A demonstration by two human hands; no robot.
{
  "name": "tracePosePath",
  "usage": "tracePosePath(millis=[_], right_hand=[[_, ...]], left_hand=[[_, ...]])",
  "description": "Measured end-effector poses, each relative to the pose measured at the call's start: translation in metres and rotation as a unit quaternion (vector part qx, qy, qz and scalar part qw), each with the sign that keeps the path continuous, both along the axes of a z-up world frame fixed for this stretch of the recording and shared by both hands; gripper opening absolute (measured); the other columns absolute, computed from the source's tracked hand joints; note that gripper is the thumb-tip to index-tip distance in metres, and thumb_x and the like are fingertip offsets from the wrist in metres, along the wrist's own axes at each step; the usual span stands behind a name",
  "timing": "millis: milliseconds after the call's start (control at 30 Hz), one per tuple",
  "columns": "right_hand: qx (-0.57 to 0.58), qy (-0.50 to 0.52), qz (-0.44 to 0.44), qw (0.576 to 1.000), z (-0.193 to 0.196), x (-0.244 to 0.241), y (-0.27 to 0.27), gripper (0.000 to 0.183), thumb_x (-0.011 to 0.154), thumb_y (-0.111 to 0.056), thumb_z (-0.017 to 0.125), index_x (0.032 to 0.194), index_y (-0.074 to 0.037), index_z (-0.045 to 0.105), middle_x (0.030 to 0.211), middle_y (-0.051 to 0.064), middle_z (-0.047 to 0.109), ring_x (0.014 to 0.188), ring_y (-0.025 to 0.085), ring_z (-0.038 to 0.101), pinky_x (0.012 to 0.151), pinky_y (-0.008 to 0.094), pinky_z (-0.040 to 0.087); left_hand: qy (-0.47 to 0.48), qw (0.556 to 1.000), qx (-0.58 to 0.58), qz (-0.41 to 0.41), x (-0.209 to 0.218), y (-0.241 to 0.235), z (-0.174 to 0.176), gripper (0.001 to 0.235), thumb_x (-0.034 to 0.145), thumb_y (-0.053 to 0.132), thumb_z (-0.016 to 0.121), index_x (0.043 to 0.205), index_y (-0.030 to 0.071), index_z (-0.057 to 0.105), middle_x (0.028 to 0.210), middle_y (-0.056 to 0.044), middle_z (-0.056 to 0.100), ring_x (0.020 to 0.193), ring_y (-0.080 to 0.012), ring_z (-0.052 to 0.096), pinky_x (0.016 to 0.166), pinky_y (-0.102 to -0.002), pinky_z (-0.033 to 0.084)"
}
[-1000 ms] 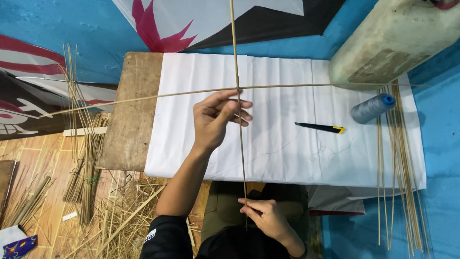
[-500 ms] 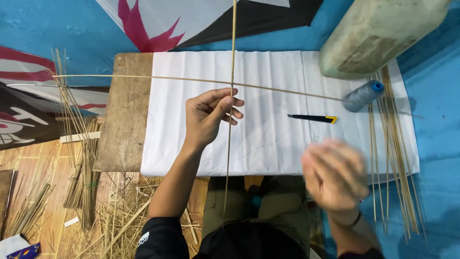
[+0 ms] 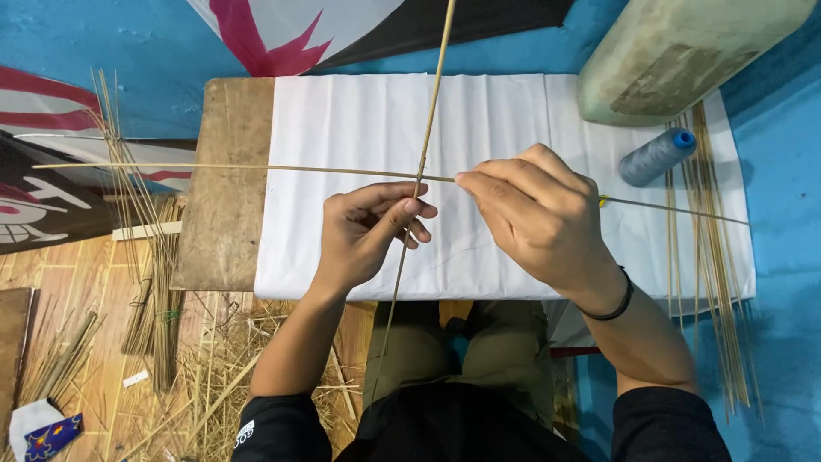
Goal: Assembling a kite skeleton by tying bamboo sticks together with thread and trimming them with a utility knife.
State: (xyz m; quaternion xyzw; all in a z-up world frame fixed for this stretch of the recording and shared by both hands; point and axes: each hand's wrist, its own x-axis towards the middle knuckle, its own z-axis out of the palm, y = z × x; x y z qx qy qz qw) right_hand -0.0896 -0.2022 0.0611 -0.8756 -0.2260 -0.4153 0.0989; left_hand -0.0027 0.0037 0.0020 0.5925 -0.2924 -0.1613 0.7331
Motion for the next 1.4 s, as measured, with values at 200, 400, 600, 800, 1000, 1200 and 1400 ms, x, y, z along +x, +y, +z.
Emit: tracePosePath(millis=[200, 400, 600, 800, 1000, 1200, 1400], right_hand=[[0.043, 0.024, 0.015, 0.999, -0.002, -0.003, 0.005, 0.011, 0.098, 0.01, 0.077, 0.105, 0.002, 0.075, 0.097, 0.013, 0.075, 0.08, 0.027, 0.062, 0.067, 0.035, 0.054], [0.053, 0.054, 0.019, 0.997, -0.005, -0.008, -0.001, 0.011, 0.097, 0.008, 0.079, 0.107, 0.006, 0.075, 0.098, 0.017, 0.074, 0.08, 0.03, 0.064, 0.071, 0.039, 0.054], [0.115, 0.057, 0.006, 0.992, -0.019, -0.011, -0.015, 0.007, 0.096, 0.002, 0.076, 0.098, -0.003, 0.08, 0.087, 0.009, 0.073, 0.071, 0.026, 0.067, 0.06, 0.033, 0.055], [0.123, 0.079, -0.021, 0.989, -0.03, -0.019, -0.031, 0.012, 0.096, 0.006, 0.076, 0.101, -0.004, 0.08, 0.09, 0.009, 0.074, 0.074, 0.028, 0.066, 0.064, 0.034, 0.055], [0.184, 0.133, -0.045, 0.973, -0.051, -0.035, -0.043, 0.009, 0.095, 0.007, 0.074, 0.1, 0.0, 0.079, 0.085, 0.013, 0.073, 0.071, 0.029, 0.066, 0.058, 0.032, 0.053], [0.287, 0.155, -0.028, 0.945, -0.102, -0.044, -0.049, 0.01, 0.093, 0.007, 0.072, 0.099, 0.001, 0.078, 0.079, 0.016, 0.072, 0.066, 0.031, 0.067, 0.056, 0.035, 0.055], [0.404, 0.164, -0.012, 0.9, -0.161, -0.059, 0.023, 0.004, 0.088, -0.004, 0.078, 0.092, -0.005, 0.079, 0.071, 0.01, 0.073, 0.057, 0.024, 0.069, 0.05, 0.032, 0.055]], left_hand=[[-0.012, 1.0, 0.005, 0.007, -0.001, 0.0, -0.001, 0.027, 0.098, 0.016, 0.067, 0.112, -0.007, 0.07, 0.091, -0.021, 0.078, 0.064, -0.0235, 0.075, 0.055, -0.026, 0.063], [-0.041, 0.999, 0.027, 0.022, 0.0, 0.002, 0.0, 0.026, 0.099, 0.017, 0.066, 0.113, -0.006, 0.07, 0.091, -0.019, 0.078, 0.066, -0.0203, 0.075, 0.055, -0.024, 0.062], [-0.057, 0.996, 0.005, 0.067, 0.018, 0.011, -0.016, 0.021, 0.1, 0.006, 0.068, 0.113, -0.01, 0.071, 0.085, -0.023, 0.076, 0.063, -0.0214, 0.074, 0.056, -0.03, 0.065], [-0.053, 0.995, 0.011, 0.087, 0.019, 0.015, -0.015, 0.022, 0.1, 0.007, 0.068, 0.114, -0.01, 0.07, 0.084, -0.022, 0.076, 0.063, -0.0211, 0.073, 0.057, -0.03, 0.065], [-0.116, 0.985, 0.017, 0.124, 0.023, 0.012, -0.019, 0.017, 0.1, 0.006, 0.069, 0.11, -0.007, 0.073, 0.077, -0.015, 0.075, 0.056, -0.0157, 0.068, 0.053, -0.027, 0.061], [-0.257, 0.945, 0.09, 0.181, 0.026, 0.01, -0.007, 0.013, 0.101, 0.005, 0.068, 0.109, -0.003, 0.075, 0.077, -0.014, 0.076, 0.054, -0.0214, 0.067, 0.054, -0.031, 0.059], [-0.486, 0.794, 0.201, 0.304, 0.03, 0.005, -0.002, 0.007, 0.099, 0.006, 0.073, 0.106, 0.004, 0.076, 0.079, -0.005, 0.073, 0.057, -0.0185, 0.065, 0.052, -0.028, 0.053]])
